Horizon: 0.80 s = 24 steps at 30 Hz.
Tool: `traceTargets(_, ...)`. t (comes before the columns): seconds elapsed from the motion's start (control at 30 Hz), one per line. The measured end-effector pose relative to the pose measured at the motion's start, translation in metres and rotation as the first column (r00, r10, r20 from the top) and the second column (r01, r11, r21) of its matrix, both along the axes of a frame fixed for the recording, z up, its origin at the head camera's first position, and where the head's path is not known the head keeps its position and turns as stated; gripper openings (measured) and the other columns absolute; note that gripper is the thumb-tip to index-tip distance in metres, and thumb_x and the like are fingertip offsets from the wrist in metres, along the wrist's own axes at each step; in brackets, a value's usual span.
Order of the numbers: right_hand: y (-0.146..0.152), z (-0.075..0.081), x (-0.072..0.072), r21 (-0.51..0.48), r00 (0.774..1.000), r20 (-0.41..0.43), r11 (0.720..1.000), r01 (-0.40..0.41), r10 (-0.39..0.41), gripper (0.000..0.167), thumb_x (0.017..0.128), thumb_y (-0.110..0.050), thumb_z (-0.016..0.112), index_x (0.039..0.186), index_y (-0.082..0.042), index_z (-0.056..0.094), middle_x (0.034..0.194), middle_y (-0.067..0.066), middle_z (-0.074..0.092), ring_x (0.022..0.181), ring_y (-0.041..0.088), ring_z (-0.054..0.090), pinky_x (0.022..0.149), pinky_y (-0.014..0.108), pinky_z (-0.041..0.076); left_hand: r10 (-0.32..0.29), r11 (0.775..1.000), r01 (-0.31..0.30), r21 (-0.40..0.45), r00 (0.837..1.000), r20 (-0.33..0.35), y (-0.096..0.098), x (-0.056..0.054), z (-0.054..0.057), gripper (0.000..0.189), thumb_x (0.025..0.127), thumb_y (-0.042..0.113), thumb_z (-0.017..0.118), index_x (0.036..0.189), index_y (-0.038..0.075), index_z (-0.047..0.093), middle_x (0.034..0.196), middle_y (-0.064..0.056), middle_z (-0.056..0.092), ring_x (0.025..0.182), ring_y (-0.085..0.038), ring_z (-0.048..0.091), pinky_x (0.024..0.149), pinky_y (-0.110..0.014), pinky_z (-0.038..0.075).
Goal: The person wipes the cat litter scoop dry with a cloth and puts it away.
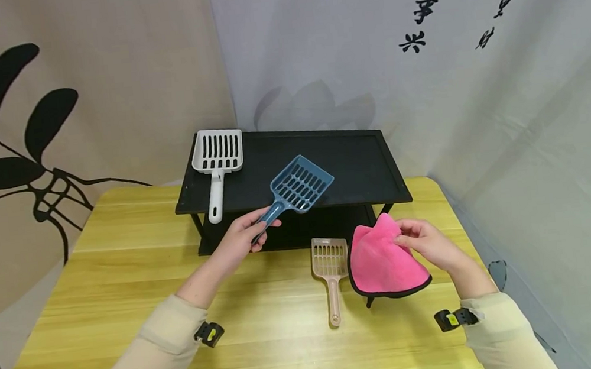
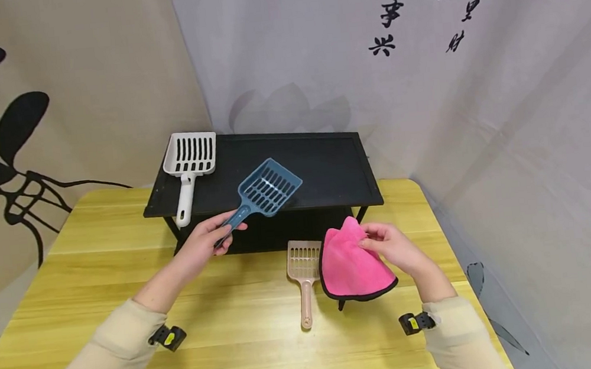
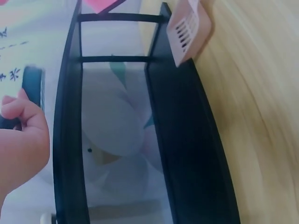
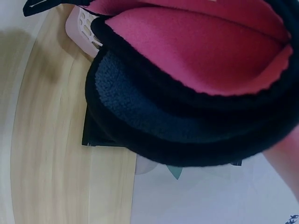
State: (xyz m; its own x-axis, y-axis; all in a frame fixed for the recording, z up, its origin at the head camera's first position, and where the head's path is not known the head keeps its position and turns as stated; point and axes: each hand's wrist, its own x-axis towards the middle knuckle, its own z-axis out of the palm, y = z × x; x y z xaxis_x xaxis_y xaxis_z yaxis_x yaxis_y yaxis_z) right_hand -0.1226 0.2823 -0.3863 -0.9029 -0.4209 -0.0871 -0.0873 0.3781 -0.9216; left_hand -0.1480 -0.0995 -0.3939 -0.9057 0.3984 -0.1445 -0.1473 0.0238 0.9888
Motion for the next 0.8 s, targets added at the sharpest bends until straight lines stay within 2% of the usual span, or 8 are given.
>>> traceTargets(0.27, -0.002, 0.000, 0.001, -0.005, 1.000, 0.009, 1.000, 0.003, -0.003, 0.024, 0.094, -0.007, 0.052, 0.109, 0.012, 0.054, 0.087, -0.011, 0.059, 0.077, 0.009, 0.054, 0.069, 0.020, 0.049, 0.066, 0.998, -0.066, 0.019, 0.998, 0.023, 0.008, -0.007, 0.005, 0.043, 0.102, 0.012, 0.030, 0.145, 0.009, 0.031, 0.118, -0.009, 0.052, 0.068, -0.007, 0.040, 0.059, -0.018, 0.035)
traceTargets(0.43, -0.003, 0.000, 0.001, -0.006, 1.000, 0.019, 1.000, 0.004, -0.004, 0.028, 0.094, -0.007, 0.053, 0.113, 0.014, 0.052, 0.090, -0.012, 0.060, 0.079, 0.009, 0.055, 0.070, 0.020, 0.050, 0.124, 0.991, -0.127, 0.034, 0.990, 0.069, 0.008, -0.010, 0.003, 0.041, 0.103, 0.012, 0.028, 0.142, 0.003, 0.023, 0.117, -0.008, 0.054, 0.065, -0.006, 0.041, 0.058, -0.018, 0.036)
traceTargets(0.53, -0.003, 0.000, 0.001, -0.007, 1.000, 0.024, 1.000, 0.005, -0.005, 0.028, 0.094, -0.007, 0.053, 0.112, 0.013, 0.052, 0.091, -0.012, 0.060, 0.079, 0.008, 0.055, 0.070, 0.020, 0.050, 0.133, 0.991, -0.135, 0.015, 0.985, 0.106, 0.007, -0.010, 0.005, 0.036, 0.103, 0.015, 0.027, 0.137, 0.003, 0.022, 0.115, -0.005, 0.054, 0.065, -0.006, 0.042, 0.058, -0.018, 0.037)
traceTargets(0.67, -0.003, 0.000, 0.001, -0.021, 1.000, 0.017, 1.000, -0.002, 0.002, 0.020, 0.094, -0.007, 0.053, 0.109, 0.006, 0.057, 0.090, -0.012, 0.060, 0.078, 0.008, 0.055, 0.069, 0.020, 0.049, 0.084, 0.996, -0.081, -0.026, 0.986, 0.142, 0.004, -0.009, 0.007, 0.035, 0.104, 0.020, 0.028, 0.133, 0.002, 0.027, 0.115, -0.004, 0.055, 0.068, -0.005, 0.048, 0.060, -0.017, 0.041)
traceTargets(0.8, -0.003, -0.001, 0.001, -0.033, 1.000, 0.012, 0.999, -0.006, 0.006, 0.016, 0.093, -0.007, 0.053, 0.106, -0.003, 0.060, 0.090, -0.011, 0.060, 0.078, 0.008, 0.055, 0.069, 0.020, 0.049, 0.022, 0.998, -0.013, -0.059, 0.988, 0.154, -0.004, -0.008, 0.006, 0.040, 0.103, 0.027, 0.029, 0.132, 0.000, 0.035, 0.106, 0.004, 0.059, 0.071, -0.004, 0.052, 0.062, -0.018, 0.045)
